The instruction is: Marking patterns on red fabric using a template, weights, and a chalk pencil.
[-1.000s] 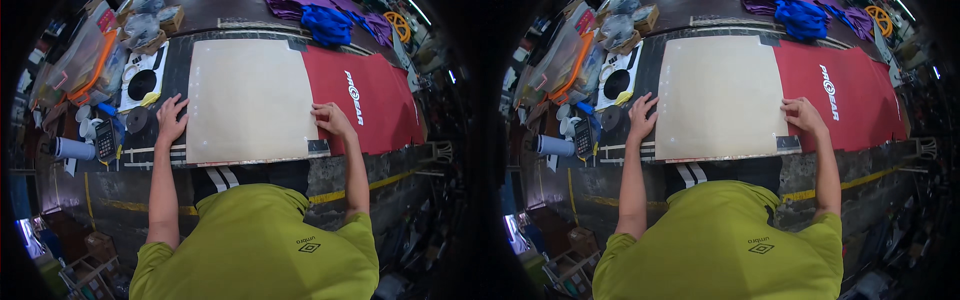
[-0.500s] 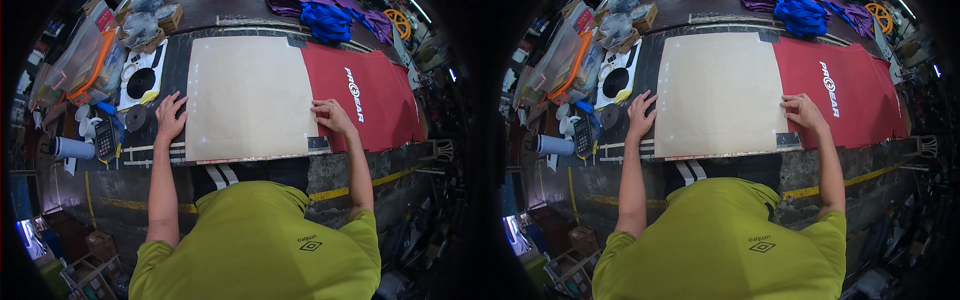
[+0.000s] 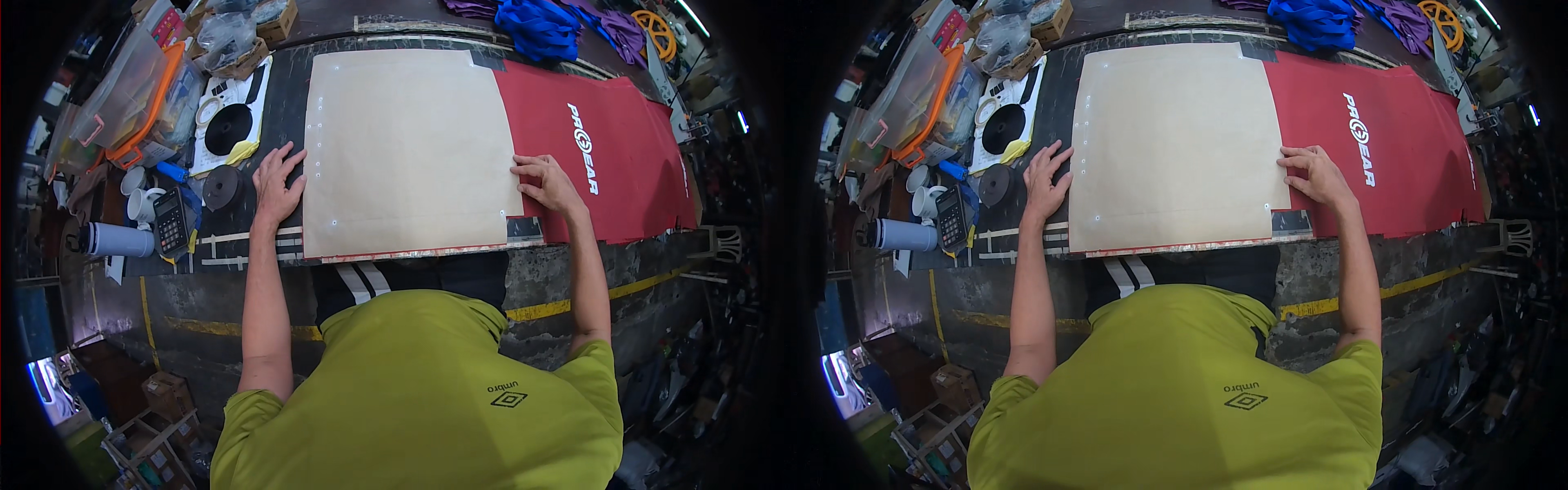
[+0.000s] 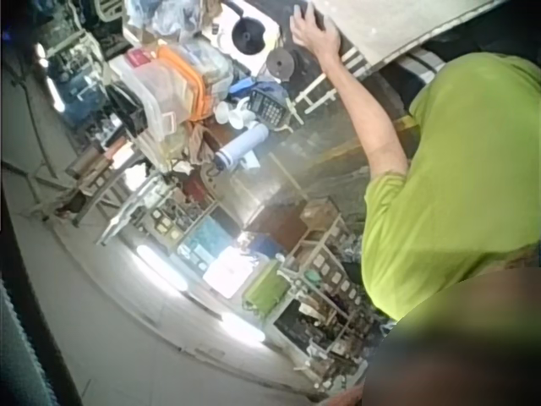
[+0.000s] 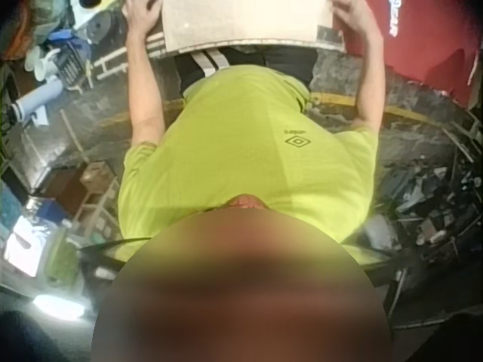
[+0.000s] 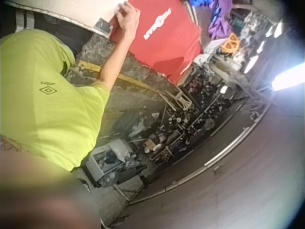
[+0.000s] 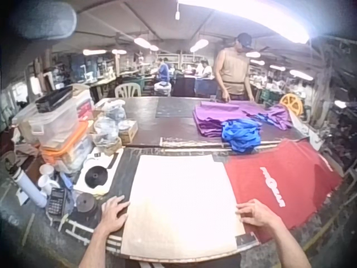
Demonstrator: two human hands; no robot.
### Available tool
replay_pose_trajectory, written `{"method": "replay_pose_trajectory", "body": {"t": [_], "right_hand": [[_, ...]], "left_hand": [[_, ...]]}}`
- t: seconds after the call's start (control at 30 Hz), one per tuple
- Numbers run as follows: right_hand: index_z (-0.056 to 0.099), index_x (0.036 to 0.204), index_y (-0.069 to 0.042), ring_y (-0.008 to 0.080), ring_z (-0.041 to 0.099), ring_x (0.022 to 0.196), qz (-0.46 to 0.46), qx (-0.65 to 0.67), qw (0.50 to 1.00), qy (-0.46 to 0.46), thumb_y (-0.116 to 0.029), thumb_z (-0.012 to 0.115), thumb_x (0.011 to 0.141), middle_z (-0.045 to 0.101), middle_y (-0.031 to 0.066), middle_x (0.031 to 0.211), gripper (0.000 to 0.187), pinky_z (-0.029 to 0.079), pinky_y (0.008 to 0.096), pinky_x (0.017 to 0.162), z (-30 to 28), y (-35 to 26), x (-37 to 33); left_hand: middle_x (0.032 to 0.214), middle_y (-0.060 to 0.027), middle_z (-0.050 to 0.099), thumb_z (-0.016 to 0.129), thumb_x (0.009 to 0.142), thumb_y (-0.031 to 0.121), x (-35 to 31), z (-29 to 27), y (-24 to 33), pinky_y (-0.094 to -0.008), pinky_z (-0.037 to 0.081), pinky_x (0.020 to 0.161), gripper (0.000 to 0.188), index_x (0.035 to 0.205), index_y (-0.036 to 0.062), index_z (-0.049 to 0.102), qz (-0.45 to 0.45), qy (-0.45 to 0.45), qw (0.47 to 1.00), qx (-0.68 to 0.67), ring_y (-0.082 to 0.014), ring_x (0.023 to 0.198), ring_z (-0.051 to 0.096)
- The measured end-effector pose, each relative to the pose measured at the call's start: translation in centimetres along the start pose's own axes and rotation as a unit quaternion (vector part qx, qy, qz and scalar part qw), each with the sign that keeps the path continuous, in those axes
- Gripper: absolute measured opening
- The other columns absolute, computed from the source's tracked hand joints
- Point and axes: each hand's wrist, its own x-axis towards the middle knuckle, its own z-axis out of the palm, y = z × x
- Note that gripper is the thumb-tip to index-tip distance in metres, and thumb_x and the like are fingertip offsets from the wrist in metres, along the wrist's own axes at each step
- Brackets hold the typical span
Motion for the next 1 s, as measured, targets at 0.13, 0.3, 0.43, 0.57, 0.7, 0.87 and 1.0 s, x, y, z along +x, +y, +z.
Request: {"method": "replay_pose_trajectory", "body": {"t": [0.13,0.3,0.43,0.57,0.7,0.87,1.0], "right_hand": [[0.08,0.131,-0.012,0.0319,0.061,0.13,-0.006,0.012,1.0,0.002,-0.012,0.087,0.086,0.069,0.0051,0.152,0.045,0.051,0.0423,0.117,0.4,0.9,-0.1],[0.08,0.129,-0.008,0.0369,0.061,0.133,0.001,0.005,1.0,-0.002,-0.004,0.087,0.082,0.07,0.0102,0.149,0.047,0.051,0.0454,0.117,0.4,0.8,0.3],[0.079,0.13,-0.008,0.0354,0.059,0.134,-0.043,0.029,0.999,0.002,-0.003,0.086,0.082,0.069,0.0099,0.15,0.049,0.05,0.0441,0.118,0.2,0.3,0.3],[0.079,0.133,-0.007,0.0332,0.057,0.136,-0.024,0.034,0.999,-0.009,-0.002,0.086,0.082,0.067,0.0085,0.154,0.052,0.047,0.0438,0.12,0.1,0.1,0.1],[0.079,0.133,-0.007,0.0331,0.057,0.137,0.022,0.021,0.999,-0.016,-0.002,0.087,0.082,0.067,0.0089,0.154,0.052,0.048,0.0443,0.12,0.1,-0.1,0.2],[0.079,0.13,-0.007,0.0342,0.057,0.136,-0.012,0.036,0.999,-0.001,-0.002,0.088,0.081,0.068,0.0096,0.153,0.051,0.047,0.0444,0.12,-0.2,-0.7,0.2],[0.081,0.125,-0.005,0.034,0.061,0.129,-0.026,0.026,0.999,0.012,-0.003,0.088,0.079,0.071,0.0101,0.147,0.047,0.052,0.043,0.114,-0.3,-1.1,0.3]], "left_hand": [[0.168,-0.0063,0.052,0.074,0.092,0.025,0.1,0.5,-0.6,-0.0559,0.021,0.13,0.06,0.151,0.0257,0.068,-0.003,-0.006,1.0,0.018,-0.0333,0.159,0.038],[0.162,-0.0065,0.057,0.075,0.089,0.03,0.1,0.6,-0.8,-0.057,0.034,0.121,0.058,0.146,0.0242,0.07,0.029,0.027,0.999,0.034,-0.0348,0.151,0.048],[0.165,-0.0061,0.054,0.075,0.091,0.028,-0.2,0.1,-0.1,-0.0547,0.024,0.127,0.058,0.148,0.025,0.07,0.005,0.025,1.0,-0.001,-0.0337,0.157,0.041],[0.166,-0.0068,0.052,0.075,0.092,0.028,-0.2,-0.3,0.4,-0.0547,0.02,0.129,0.058,0.149,0.0255,0.069,-0.008,0.009,1.0,-0.015,-0.0336,0.158,0.038],[0.166,-0.0075,0.052,0.074,0.092,0.027,-0.3,-0.4,0.5,-0.0554,0.02,0.129,0.058,0.15,0.0252,0.068,-0.014,-0.008,1.0,-0.023,-0.0335,0.159,0.037],[0.165,-0.009,0.053,0.072,0.092,0.023,0.0,-0.9,1.5,-0.0569,0.023,0.128,0.053,0.145,0.0227,0.071,-0.008,0.029,0.999,-0.024,-0.0333,0.158,0.038],[0.157,-0.0127,0.06,0.067,0.091,0.015,3.3,-0.9,3.5,-0.0569,0.032,0.124,0.043,0.133,0.0137,0.075,-0.039,0.045,0.997,0.04,-0.0342,0.152,0.047]]}}
